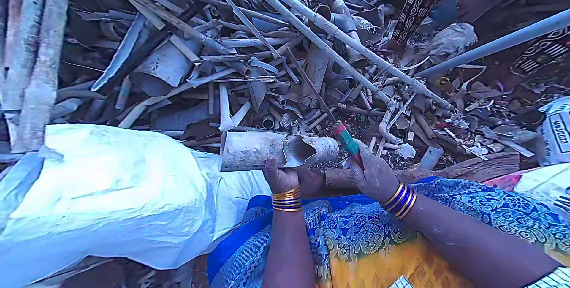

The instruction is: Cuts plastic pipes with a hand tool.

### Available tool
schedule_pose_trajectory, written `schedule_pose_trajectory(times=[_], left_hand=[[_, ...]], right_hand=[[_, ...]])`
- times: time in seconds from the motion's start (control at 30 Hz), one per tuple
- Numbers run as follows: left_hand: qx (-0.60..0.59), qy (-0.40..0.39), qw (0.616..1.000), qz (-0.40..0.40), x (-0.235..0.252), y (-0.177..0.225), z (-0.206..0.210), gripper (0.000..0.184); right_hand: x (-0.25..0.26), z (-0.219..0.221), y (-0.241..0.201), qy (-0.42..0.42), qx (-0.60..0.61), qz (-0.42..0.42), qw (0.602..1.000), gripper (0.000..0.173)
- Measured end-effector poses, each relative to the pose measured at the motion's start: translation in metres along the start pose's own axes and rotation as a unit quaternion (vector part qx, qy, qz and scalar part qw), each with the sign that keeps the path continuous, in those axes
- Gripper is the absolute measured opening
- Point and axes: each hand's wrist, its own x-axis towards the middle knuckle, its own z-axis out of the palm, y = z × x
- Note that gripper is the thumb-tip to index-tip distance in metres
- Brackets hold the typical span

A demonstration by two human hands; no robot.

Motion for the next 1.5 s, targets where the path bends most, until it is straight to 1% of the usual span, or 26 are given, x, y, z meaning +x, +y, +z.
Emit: schedule_pose_trajectory(times=[0.03, 0.07, 0.1, 0.13, 0.2, 0.23, 0.3, 0.33, 0.37, 0.43, 0.47, 0.5, 0.57, 0.6, 0.63, 0.67, 0.7, 0.73, 0.77, 0.8, 0.87, 0.93, 1.0, 1.2, 1.3, 1.5], left_hand=[[0.000, 0.009, 1.000, 0.004, 0.000, 0.002, 0.003, 0.036], [0.001, 0.022, 1.000, 0.006, 0.000, 0.005, 0.006, 0.031], [0.007, 0.037, 0.999, 0.006, -0.001, 0.007, 0.007, 0.029], [0.008, 0.054, 0.998, 0.007, 0.001, 0.010, 0.008, 0.028], [-0.005, 0.080, 0.997, 0.016, 0.006, 0.017, 0.009, 0.031], [-0.011, 0.088, 0.996, 0.024, 0.008, 0.020, 0.009, 0.034], [-0.016, 0.104, 0.994, 0.039, 0.011, 0.027, 0.012, 0.038], [-0.020, 0.116, 0.992, 0.050, 0.014, 0.030, 0.014, 0.040], [-0.029, 0.127, 0.990, 0.063, 0.018, 0.033, 0.015, 0.041], [-0.050, 0.151, 0.985, 0.072, 0.024, 0.038, 0.014, 0.044], [-0.057, 0.161, 0.983, 0.072, 0.025, 0.039, 0.013, 0.045], [-0.064, 0.166, 0.981, 0.072, 0.026, 0.041, 0.012, 0.047], [-0.072, 0.172, 0.980, 0.071, 0.029, 0.045, 0.012, 0.050], [-0.076, 0.176, 0.979, 0.071, 0.029, 0.045, 0.013, 0.049], [-0.079, 0.176, 0.979, 0.071, 0.029, 0.044, 0.013, 0.049], [-0.078, 0.178, 0.978, 0.069, 0.028, 0.044, 0.013, 0.049], [-0.075, 0.181, 0.978, 0.067, 0.028, 0.044, 0.013, 0.049], [-0.072, 0.182, 0.979, 0.065, 0.027, 0.044, 0.015, 0.048], [-0.066, 0.182, 0.979, 0.063, 0.025, 0.043, 0.017, 0.047], [-0.060, 0.182, 0.980, 0.063, 0.023, 0.042, 0.019, 0.044], [-0.066, 0.186, 0.979, 0.050, 0.022, 0.044, 0.023, 0.043], [-0.065, 0.175, 0.982, 0.031, 0.020, 0.044, 0.024, 0.043], [-0.053, 0.155, 0.986, 0.013, 0.011, 0.042, 0.028, 0.041], [-0.130, 0.005, 0.990, -0.047, -0.036, 0.044, 0.044, 0.038], [-0.165, -0.091, 0.980, -0.066, -0.057, 0.054, 0.042, 0.076], [-0.171, -0.298, 0.937, -0.062, -0.077, 0.086, 0.017, 0.046]], right_hand=[[-0.001, 0.001, -0.004, -0.148, -0.049, 0.053, 0.986, 0.053], [0.007, 0.003, -0.004, -0.297, -0.078, 0.131, 0.943, 0.055], [0.015, 0.009, 0.001, -0.368, -0.088, 0.190, 0.906, 0.055], [0.022, 0.009, 0.005, -0.384, -0.092, 0.222, 0.892, 0.054], [0.026, -0.002, 0.000, -0.316, -0.071, 0.221, 0.920, 0.056], [0.018, -0.005, -0.003, -0.237, -0.053, 0.182, 0.953, 0.055], [-0.004, 0.015, 0.004, 0.000, -0.039, 0.012, 0.999, 0.049], [-0.009, 0.024, 0.009, 0.039, -0.046, -0.033, 0.998, 0.047], [-0.011, 0.026, 0.011, -0.023, -0.071, -0.011, 0.997, 0.047], [0.008, 0.017, 0.010, -0.295, -0.100, 0.182, 0.933, 0.050], [0.019, 0.016, 0.016, -0.335, -0.100, 0.243, 0.905, 0.049], [0.025, 0.013, 0.017, -0.329, -0.094, 0.268, 0.901, 0.047], [0.018, 0.005, 0.008, -0.224, -0.080, 0.201, 0.950, 0.049], [0.006, 0.009, 0.006, -0.107, -0.074, 0.108, 0.986, 0.047], [-0.003, 0.021, 0.011, 0.020, -0.071, -0.001, 0.997, 0.043], [-0.008, 0.030, 0.016, 0.067, -0.074, -0.057, 0.993, 0.042], [-0.011, 0.031, 0.017, 0.008, -0.089, -0.037, 0.995, 0.042], [-0.006, 0.023, 0.013, -0.153, -0.101, 0.064, 0.981, 0.045], [0.009, 0.017, 0.015, -0.283, -0.102, 0.172, 0.938, 0.046], [0.021, 0.016, 0.021, -0.321, -0.095, 0.236, 0.912, 0.045], [0.032, 0.009, 0.028, -0.262, -0.058, 0.267, 0.926, 0.043], [0.035, 0.001, 0.033, -0.148, 0.025, 0.232, 0.961, 0.043], [0.037, -0.001, 0.037, -0.062, 0.142, 0.215, 0.964, 0.037], [0.024, 0.006, 0.039, 0.047, 0.369, 0.259, 0.891, 0.040], [0.010, 0.001, 0.029, 0.114, 0.422, 0.258, 0.862, 0.050], [-0.017, -0.033, -0.002, 0.216, 0.504, 0.193, 0.814, 0.054]])
